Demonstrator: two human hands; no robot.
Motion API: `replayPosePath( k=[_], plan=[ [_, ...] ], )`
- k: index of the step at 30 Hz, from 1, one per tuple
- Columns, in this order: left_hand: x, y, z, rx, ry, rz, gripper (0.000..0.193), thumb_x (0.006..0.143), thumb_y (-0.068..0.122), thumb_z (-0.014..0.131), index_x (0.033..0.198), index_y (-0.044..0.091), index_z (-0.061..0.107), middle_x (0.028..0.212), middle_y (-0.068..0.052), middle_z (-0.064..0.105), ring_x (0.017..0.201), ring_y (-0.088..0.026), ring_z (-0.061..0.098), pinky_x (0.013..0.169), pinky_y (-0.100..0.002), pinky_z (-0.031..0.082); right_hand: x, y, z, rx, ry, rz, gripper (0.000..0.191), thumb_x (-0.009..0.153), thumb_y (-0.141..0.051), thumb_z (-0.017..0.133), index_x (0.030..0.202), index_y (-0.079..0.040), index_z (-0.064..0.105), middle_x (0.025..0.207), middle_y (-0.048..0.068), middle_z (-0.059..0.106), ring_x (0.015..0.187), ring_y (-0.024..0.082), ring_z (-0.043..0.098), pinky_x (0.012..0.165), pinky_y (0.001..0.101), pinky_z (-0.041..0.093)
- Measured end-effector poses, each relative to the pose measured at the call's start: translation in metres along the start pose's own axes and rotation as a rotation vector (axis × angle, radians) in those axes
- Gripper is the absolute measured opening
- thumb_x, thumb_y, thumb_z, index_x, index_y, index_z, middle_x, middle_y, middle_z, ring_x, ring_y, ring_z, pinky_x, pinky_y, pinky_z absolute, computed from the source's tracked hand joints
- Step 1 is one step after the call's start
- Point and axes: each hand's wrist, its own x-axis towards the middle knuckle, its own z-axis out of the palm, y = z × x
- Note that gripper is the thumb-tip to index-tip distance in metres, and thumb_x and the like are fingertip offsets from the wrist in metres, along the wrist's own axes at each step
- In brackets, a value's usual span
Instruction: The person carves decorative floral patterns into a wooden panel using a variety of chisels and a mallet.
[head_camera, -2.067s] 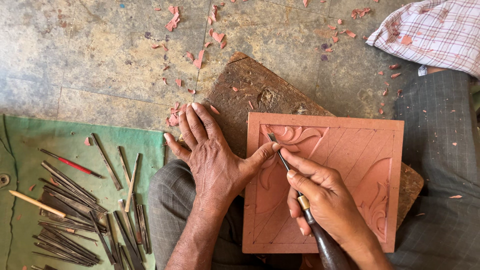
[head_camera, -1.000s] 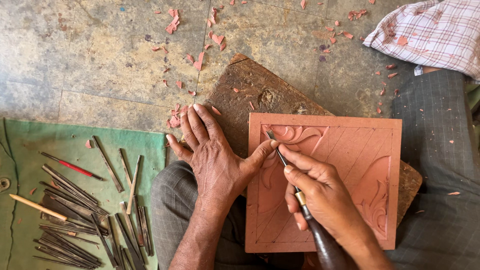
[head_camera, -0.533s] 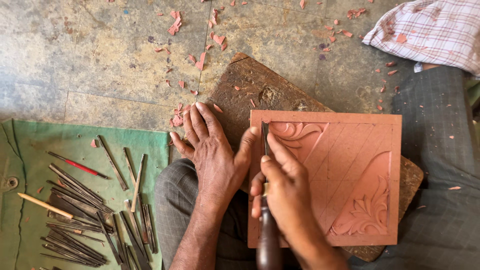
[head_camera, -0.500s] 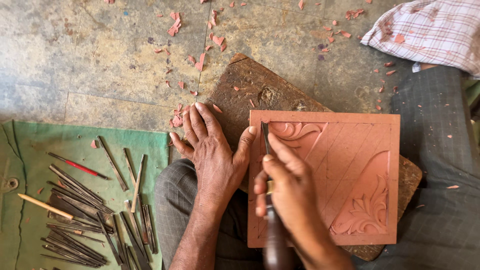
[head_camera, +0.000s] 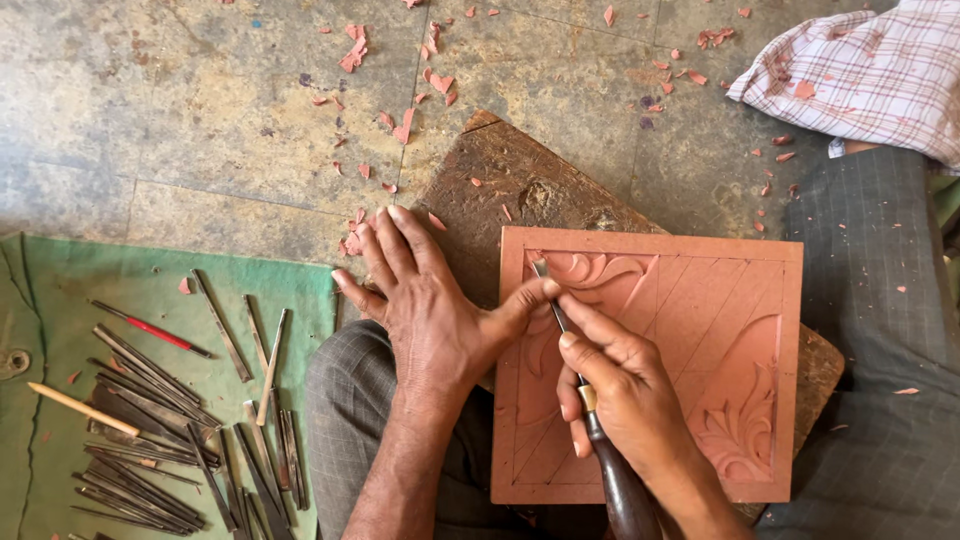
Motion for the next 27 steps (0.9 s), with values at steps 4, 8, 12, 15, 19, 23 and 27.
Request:
replayPosePath(
  k=[4, 8, 12, 15, 19, 23, 27],
  plan=[
    [0.001, 0.004, 0.000, 0.005, -0.017, -0.015, 0.156, 0.058, 0.096, 0.068, 0.153, -0.015, 0.012, 0.159, -0.041, 0.011, 0.152, -0.049, 0.001, 0.110, -0.073, -0.015, 0.004, 0.001, -0.004, 0.057, -0.043, 0.000, 0.055, 0.097, -0.021, 0.051, 0.153, -0.019, 0.051, 0.051, 0.006, 0.054, 0.029, 0.015, 0.048, 0.031, 0.0280, 0.043],
    [0.000, 0.006, -0.003, -0.011, -0.008, -0.014, 0.153, 0.061, 0.093, 0.068, 0.153, -0.016, 0.012, 0.159, -0.040, 0.012, 0.153, -0.048, 0.003, 0.112, -0.072, -0.015, 0.006, -0.004, -0.007, 0.049, -0.054, 0.012, 0.056, 0.097, -0.020, 0.052, 0.153, -0.018, 0.050, 0.052, 0.007, 0.055, 0.030, 0.015, 0.049, 0.032, 0.0276, 0.043],
    [0.000, 0.006, -0.005, -0.005, 0.002, -0.012, 0.151, 0.064, 0.092, 0.068, 0.153, -0.016, 0.012, 0.159, -0.040, 0.014, 0.153, -0.048, 0.004, 0.112, -0.071, -0.014, 0.005, -0.010, -0.005, 0.030, -0.017, 0.057, 0.057, 0.096, -0.018, 0.053, 0.152, -0.017, 0.052, 0.053, 0.007, 0.055, 0.031, 0.014, 0.046, 0.032, 0.0278, 0.042],
    [0.000, 0.006, -0.004, -0.015, 0.019, -0.005, 0.150, 0.064, 0.092, 0.067, 0.154, -0.016, 0.012, 0.160, -0.040, 0.015, 0.153, -0.048, 0.005, 0.113, -0.071, -0.013, 0.003, -0.013, -0.002, 0.016, 0.013, 0.066, 0.056, 0.095, -0.018, 0.054, 0.151, -0.017, 0.054, 0.053, 0.007, 0.055, 0.032, 0.014, 0.047, 0.032, 0.0279, 0.043],
    [-0.001, 0.004, -0.002, -0.014, 0.023, -0.001, 0.147, 0.067, 0.091, 0.067, 0.154, -0.015, 0.013, 0.160, -0.040, 0.016, 0.153, -0.049, 0.005, 0.113, -0.071, -0.013, 0.003, -0.016, 0.003, 0.014, -0.003, 0.035, 0.057, 0.095, -0.018, 0.053, 0.152, -0.019, 0.052, 0.053, 0.007, 0.057, 0.031, 0.015, 0.049, 0.030, 0.0278, 0.043],
    [-0.002, 0.001, 0.000, -0.039, 0.042, 0.000, 0.143, 0.071, 0.088, 0.067, 0.154, -0.016, 0.015, 0.160, -0.039, 0.018, 0.154, -0.048, 0.006, 0.114, -0.072, -0.012, 0.004, -0.011, 0.023, 0.044, 0.079, 0.010, 0.059, 0.096, -0.017, 0.052, 0.154, -0.020, 0.049, 0.053, 0.008, 0.058, 0.031, 0.015, 0.050, 0.028, 0.0298, 0.044],
    [-0.003, -0.002, 0.001, -0.074, 0.043, 0.022, 0.135, 0.078, 0.083, 0.066, 0.155, -0.016, 0.016, 0.161, -0.039, 0.020, 0.155, -0.048, 0.007, 0.114, -0.072, -0.011, 0.006, -0.001, 0.052, 0.173, 0.154, -0.056, 0.059, 0.097, -0.014, 0.051, 0.156, -0.017, 0.045, 0.054, 0.007, 0.058, 0.034, 0.013, 0.052, 0.028, 0.0315, 0.048]
  ],
)
